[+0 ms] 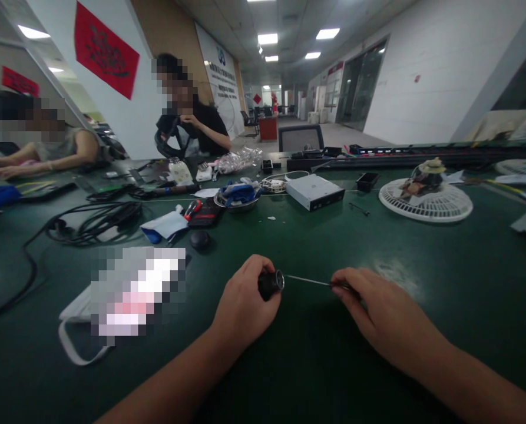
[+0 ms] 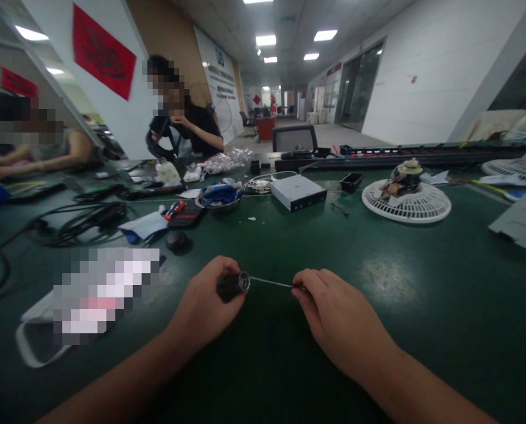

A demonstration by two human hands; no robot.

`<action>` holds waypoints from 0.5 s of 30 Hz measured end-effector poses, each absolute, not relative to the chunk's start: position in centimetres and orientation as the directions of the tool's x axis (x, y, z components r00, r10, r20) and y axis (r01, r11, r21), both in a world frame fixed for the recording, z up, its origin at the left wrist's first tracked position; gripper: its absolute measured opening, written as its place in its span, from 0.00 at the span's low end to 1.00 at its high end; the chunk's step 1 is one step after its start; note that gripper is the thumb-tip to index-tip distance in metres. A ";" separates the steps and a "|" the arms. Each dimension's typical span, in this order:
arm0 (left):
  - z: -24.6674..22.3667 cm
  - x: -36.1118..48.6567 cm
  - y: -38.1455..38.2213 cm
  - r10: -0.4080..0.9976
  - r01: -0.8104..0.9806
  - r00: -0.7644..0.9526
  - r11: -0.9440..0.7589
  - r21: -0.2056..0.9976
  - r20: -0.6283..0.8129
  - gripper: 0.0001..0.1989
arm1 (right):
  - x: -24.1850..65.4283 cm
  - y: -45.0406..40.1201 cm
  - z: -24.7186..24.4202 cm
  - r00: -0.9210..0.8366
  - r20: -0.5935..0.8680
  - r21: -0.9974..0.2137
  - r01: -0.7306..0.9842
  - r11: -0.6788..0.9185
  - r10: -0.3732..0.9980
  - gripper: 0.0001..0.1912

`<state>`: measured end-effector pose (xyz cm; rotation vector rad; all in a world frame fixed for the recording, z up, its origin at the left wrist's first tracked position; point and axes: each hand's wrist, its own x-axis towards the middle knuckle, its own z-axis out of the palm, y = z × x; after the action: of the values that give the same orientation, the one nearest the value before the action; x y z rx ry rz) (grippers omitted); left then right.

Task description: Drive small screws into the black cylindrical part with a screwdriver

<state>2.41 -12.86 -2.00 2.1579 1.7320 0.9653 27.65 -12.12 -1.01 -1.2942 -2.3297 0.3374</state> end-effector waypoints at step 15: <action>-2.2 2.5 -12.9 0.908 0.707 0.283 -0.415 0.573 0.310 0.11 | 27.4 -12.8 -0.8 -0.551 0.308 -0.479 0.615 0.627 0.776 0.12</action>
<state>2.52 -12.93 -2.19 2.2335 1.4674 0.8710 27.38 -12.76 -0.85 -1.0916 -2.3551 0.4344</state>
